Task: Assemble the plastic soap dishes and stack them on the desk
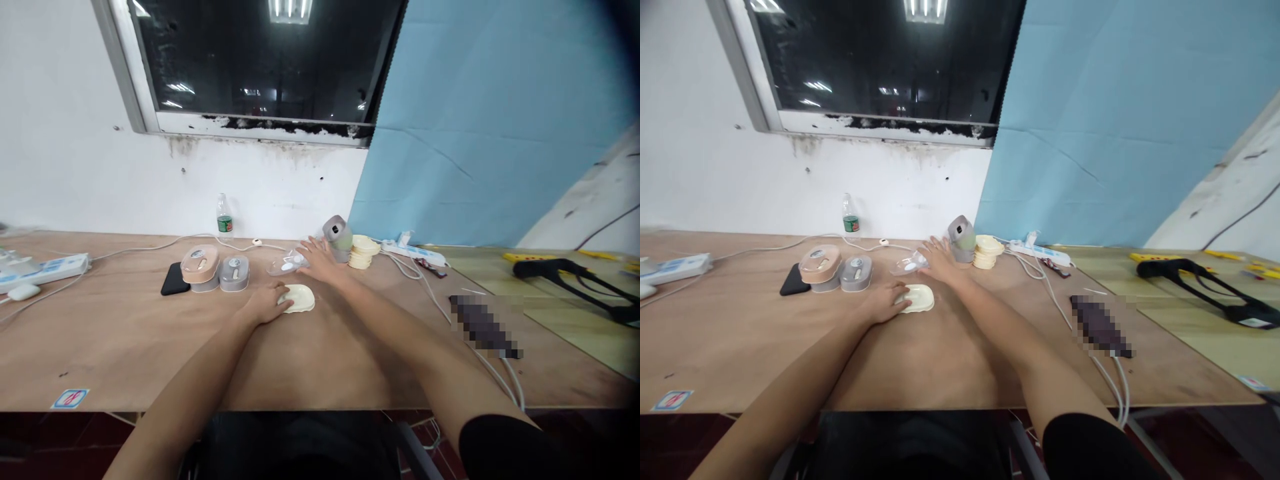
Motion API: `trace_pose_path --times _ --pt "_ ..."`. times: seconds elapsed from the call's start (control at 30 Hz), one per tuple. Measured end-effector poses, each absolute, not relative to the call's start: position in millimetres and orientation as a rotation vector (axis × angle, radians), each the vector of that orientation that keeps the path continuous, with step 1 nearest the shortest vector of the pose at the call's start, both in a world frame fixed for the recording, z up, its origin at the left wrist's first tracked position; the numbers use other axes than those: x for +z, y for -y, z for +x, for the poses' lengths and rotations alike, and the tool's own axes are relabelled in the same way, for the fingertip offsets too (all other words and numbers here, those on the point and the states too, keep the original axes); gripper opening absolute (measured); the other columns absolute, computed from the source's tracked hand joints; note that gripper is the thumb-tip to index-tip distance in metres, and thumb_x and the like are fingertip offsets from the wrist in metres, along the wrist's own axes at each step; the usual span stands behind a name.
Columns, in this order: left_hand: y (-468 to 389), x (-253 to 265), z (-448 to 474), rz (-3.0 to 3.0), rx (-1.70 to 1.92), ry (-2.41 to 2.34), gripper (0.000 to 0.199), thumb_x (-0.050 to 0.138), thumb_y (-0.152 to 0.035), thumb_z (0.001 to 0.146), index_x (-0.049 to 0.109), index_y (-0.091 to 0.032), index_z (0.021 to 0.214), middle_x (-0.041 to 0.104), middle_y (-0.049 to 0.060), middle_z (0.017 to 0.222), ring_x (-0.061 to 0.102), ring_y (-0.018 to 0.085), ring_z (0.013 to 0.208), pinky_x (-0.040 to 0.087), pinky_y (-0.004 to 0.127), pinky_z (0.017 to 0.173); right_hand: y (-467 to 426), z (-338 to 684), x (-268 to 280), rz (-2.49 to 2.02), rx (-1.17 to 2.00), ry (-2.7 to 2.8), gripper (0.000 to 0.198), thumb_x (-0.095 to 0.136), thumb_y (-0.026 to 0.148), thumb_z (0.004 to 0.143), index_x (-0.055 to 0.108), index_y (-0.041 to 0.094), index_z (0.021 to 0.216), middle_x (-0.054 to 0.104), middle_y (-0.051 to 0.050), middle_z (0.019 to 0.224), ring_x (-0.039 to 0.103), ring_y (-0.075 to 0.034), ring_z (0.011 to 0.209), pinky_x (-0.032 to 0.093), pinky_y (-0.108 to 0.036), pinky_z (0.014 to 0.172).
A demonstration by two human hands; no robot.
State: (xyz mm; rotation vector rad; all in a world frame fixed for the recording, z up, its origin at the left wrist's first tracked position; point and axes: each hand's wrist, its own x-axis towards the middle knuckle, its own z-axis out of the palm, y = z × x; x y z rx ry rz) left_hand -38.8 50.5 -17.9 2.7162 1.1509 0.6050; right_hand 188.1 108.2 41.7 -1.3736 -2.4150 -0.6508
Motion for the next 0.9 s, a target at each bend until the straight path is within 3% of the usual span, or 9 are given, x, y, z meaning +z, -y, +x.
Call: trace_pose_path --times 0.17,0.27,0.43,0.57,0.73,0.83,0.9 --pt "-48.8 -16.8 -39.6 2.705 0.629 -1.146 0.046 0.044 -0.050 0.091 0.058 -0.019 0.122 0.055 0.011 0.126 0.057 0.025 0.111 0.043 0.038 0.099 -122.6 230.5 61.3 -1.630 -0.765 2.097 0.047 0.047 0.043 0.089 0.057 0.016 0.126 0.040 -0.016 0.145 0.022 -0.038 0.137 0.008 -0.060 0.108" --pt "-48.9 -17.0 -39.1 2.700 0.635 -1.152 0.046 0.045 -0.050 0.091 0.059 -0.019 0.121 0.055 0.011 0.127 0.056 0.025 0.112 0.044 0.039 0.099 -128.5 256.9 68.1 -1.738 -0.806 1.964 0.035 0.047 0.036 0.089 0.064 0.018 0.113 0.040 -0.014 0.145 0.025 -0.040 0.133 0.013 -0.061 0.105" --pt "-48.1 -17.2 -37.5 2.671 0.638 -1.160 0.045 0.046 -0.050 0.090 0.059 -0.020 0.121 0.056 0.010 0.127 0.057 0.025 0.112 0.043 0.038 0.100 -128.8 273.5 77.3 -1.755 -0.733 1.996 0.029 0.042 0.024 0.090 0.069 0.018 0.097 0.046 -0.013 0.140 0.043 -0.032 0.115 0.028 -0.049 0.097" --pt "-46.2 -14.9 -38.1 2.611 0.660 -1.195 0.051 0.045 -0.053 0.090 0.052 -0.018 0.128 0.057 0.011 0.127 0.055 0.026 0.114 0.041 0.040 0.101 -115.4 263.1 88.8 -1.643 -0.698 1.903 0.031 0.038 0.028 0.093 0.066 0.018 0.102 0.055 -0.014 0.127 0.044 -0.031 0.109 0.032 -0.044 0.092" --pt "-44.2 -6.1 -41.3 2.455 0.966 -1.279 0.066 0.042 -0.054 0.092 0.028 -0.015 0.144 0.047 0.014 0.139 0.047 0.027 0.125 0.037 0.040 0.105 -74.5 230.9 86.7 -1.315 -0.324 1.746 0.037 0.028 0.040 0.097 0.057 0.018 0.101 0.060 -0.010 0.095 0.051 -0.024 0.093 0.040 -0.037 0.086" --pt "-40.7 2.4 -43.9 2.286 1.184 -1.290 0.068 0.039 -0.051 0.094 0.016 -0.016 0.147 0.050 0.013 0.134 0.056 0.021 0.110 0.043 0.034 0.097 -46.8 206.9 65.4 -1.177 0.080 1.656 0.039 0.026 0.051 0.096 0.051 0.021 0.106 0.057 -0.006 0.088 0.054 -0.020 0.078 0.046 -0.032 0.073" --pt "-37.3 8.4 -45.6 2.243 1.242 -1.310 0.059 0.037 -0.047 0.095 0.023 -0.018 0.145 0.058 0.010 0.122 0.060 0.018 0.096 0.046 0.032 0.088 -34.3 193.5 44.1 -1.105 0.337 1.688 0.041 0.029 0.057 0.094 0.049 0.023 0.108 0.057 -0.004 0.085 0.054 -0.018 0.069 0.046 -0.029 0.063"
